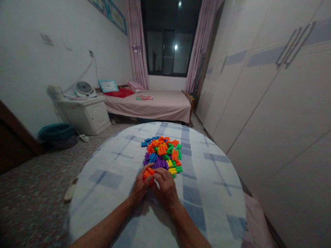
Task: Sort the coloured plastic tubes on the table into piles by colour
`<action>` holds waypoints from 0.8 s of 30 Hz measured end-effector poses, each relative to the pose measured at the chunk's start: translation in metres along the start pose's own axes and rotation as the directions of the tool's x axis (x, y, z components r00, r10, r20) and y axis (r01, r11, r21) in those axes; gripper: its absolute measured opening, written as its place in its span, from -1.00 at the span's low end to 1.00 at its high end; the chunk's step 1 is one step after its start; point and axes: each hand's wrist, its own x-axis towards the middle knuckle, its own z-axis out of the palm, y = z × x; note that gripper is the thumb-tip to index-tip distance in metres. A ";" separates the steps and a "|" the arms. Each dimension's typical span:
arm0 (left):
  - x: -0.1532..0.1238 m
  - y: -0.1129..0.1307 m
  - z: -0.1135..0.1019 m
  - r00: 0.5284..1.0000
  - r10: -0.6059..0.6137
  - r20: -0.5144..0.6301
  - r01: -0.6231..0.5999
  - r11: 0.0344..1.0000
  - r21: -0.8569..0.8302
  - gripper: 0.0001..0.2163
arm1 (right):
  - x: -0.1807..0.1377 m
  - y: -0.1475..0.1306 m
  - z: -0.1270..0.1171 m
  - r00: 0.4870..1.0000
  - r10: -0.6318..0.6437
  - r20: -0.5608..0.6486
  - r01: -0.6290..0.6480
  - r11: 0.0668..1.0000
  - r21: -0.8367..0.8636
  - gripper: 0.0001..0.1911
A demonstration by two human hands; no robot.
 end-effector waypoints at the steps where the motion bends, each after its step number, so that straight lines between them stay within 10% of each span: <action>1: 0.001 0.003 0.000 1.000 -0.017 -0.016 0.017 1.000 -0.005 -0.67 | 0.000 0.001 0.000 1.000 0.008 0.009 -0.008 1.000 -0.002 -0.71; 8: 0.029 0.007 -0.045 0.948 0.167 -0.271 -0.054 0.923 0.380 -0.81 | -0.009 0.047 -0.017 0.933 0.318 -0.168 -0.336 0.937 -0.093 -0.67; 16: 0.060 -0.039 -0.096 0.978 0.186 -0.096 0.024 0.353 0.935 -0.73 | -0.031 0.093 -0.036 0.770 0.589 -0.244 -0.629 0.766 -0.137 -0.63; 24: 0.056 -0.063 -0.090 0.987 0.155 -0.043 -0.034 0.461 0.887 -0.71 | -0.033 0.096 -0.026 0.741 0.637 -0.215 -0.664 0.742 -0.091 -0.67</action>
